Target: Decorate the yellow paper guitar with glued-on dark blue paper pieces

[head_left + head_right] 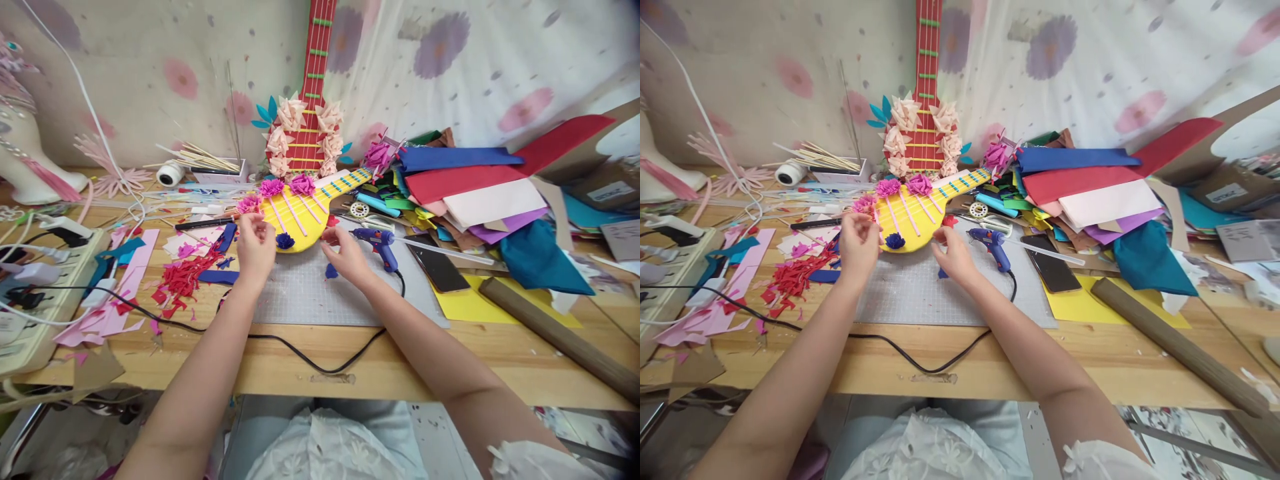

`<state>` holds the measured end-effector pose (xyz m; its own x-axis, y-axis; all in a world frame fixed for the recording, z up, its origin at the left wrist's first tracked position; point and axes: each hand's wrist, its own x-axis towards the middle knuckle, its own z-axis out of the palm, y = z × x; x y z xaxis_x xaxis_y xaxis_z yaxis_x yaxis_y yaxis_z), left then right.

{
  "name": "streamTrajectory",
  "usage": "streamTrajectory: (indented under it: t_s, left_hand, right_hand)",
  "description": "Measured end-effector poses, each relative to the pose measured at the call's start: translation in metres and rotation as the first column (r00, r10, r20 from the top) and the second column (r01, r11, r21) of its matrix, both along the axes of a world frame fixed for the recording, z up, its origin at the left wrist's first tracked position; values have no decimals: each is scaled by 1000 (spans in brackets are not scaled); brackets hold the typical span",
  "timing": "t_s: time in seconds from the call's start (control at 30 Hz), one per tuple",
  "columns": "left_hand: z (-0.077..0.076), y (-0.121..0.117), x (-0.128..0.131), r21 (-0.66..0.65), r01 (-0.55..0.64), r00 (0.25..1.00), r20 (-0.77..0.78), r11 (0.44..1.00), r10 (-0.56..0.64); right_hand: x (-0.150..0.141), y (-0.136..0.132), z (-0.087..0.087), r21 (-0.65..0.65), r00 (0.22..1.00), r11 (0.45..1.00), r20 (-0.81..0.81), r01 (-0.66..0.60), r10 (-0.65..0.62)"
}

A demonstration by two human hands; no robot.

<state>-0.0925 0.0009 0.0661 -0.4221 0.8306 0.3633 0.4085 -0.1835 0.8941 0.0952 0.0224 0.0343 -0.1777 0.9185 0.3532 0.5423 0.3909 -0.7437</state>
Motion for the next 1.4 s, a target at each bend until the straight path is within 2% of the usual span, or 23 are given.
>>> streamTrajectory:
  t_s: [0.07, 0.1, 0.17, 0.23, 0.3, 0.4, 0.6, 0.87, 1.1, 1.23, 1.4]
  left_hand:
    - [-5, -8, 20, 24, 105, 982, -159, 994, -100]
    - [-9, -12, 30, -10, 202, 951, -236, 979, -199]
    - [-19, -18, 50, -175, 372, 827, -383, 912, -411]
    - [-30, -21, 64, -337, 383, 728, -462, 860, -506]
    - [-40, -20, 73, -413, 304, 705, -508, 859, -494]
    - [-48, -18, 80, -430, 229, 712, -538, 873, -451]
    - [-50, -15, 88, -481, 149, 795, -461, 864, -394]
    - [-58, -10, 82, -383, 221, 895, -285, 897, -342]
    - [-61, -10, 77, -306, 287, 892, -260, 908, -370]
    - [-61, -11, 75, -265, 306, 896, -243, 914, -370]
    - [-63, -10, 75, -239, 284, 922, -198, 928, -333]
  right_hand:
    - [17, -6, -4, -29, 998, 998, 9, 56, -56]
    - [24, -8, -6, -52, 997, 996, 22, 72, -71]
    - [35, -12, -11, -106, 997, 993, 62, 58, -52]
    - [42, -14, -16, -139, 995, 990, 95, 22, -9]
    - [45, -15, -21, -141, 994, 990, 107, 11, 4]
    - [45, -17, -24, -127, 993, 991, 116, 53, -38]
    - [47, -20, -25, -111, 995, 992, 84, 55, -46]
    - [57, -22, -24, -125, 999, 992, 35, 30, -26]
    - [46, -19, -23, -156, 996, 984, -19, -85, 83]
    - [43, -15, -26, -199, 993, 978, -108, -57, 36]
    - [45, -11, -29, -339, 961, 939, -274, -52, -46]
